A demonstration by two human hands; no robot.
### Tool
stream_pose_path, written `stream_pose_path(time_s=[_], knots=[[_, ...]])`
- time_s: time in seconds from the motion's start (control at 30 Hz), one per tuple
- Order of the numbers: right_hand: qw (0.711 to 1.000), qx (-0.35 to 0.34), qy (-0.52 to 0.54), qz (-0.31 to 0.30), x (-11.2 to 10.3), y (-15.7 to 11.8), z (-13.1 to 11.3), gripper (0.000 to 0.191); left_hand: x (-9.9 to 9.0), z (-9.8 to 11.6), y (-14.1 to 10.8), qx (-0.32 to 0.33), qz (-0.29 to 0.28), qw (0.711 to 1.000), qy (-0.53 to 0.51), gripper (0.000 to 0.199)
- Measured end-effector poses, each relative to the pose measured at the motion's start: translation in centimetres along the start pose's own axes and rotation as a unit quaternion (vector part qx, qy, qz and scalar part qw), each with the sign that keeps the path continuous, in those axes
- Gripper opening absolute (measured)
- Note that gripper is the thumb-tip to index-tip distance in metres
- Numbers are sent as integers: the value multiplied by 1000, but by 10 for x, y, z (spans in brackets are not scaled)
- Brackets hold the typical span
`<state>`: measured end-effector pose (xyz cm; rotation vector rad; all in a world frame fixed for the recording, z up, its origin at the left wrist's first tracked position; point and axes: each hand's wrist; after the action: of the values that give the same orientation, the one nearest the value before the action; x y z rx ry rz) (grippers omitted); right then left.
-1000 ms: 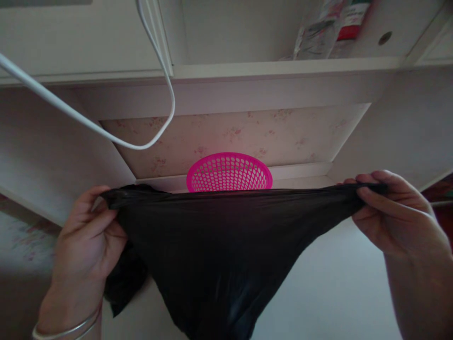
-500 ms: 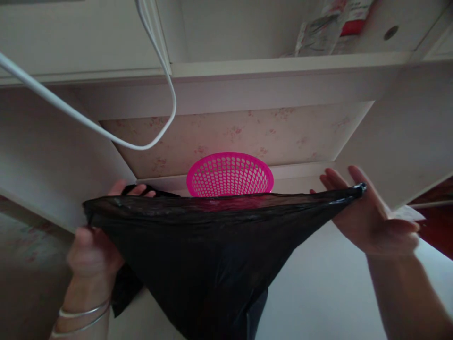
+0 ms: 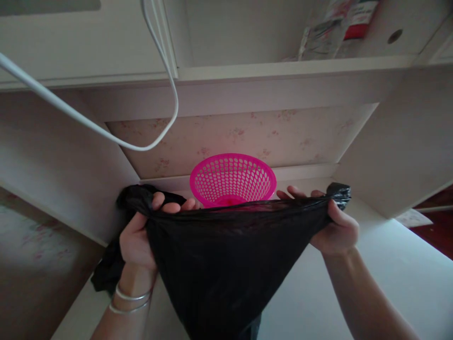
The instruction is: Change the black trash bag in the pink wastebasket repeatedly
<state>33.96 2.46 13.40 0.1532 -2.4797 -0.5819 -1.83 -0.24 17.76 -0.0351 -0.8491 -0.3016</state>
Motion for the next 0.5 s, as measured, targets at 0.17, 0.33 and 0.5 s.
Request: stream_pose_path(time_s=[0.17,0.33,0.5], knots=[[990,92,24,-100,45,-6,10,42,21,-24,15,-94,-22,994,57,24],[955,163,8,-249,62,-11,22,47,36,-55,28,-165,83,962,199,42],[939,202,4,-277,68,-16,18,50,48,-74,30,-144,157,940,268,48]])
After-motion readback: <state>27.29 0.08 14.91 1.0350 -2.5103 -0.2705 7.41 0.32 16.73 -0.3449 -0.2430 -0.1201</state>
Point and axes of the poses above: each hand's wrist, its own y-axis towards the middle knuckle, its own x-axis out of the palm, z = x × y, and after that the axes turned 13 degrees about -x, right-handed
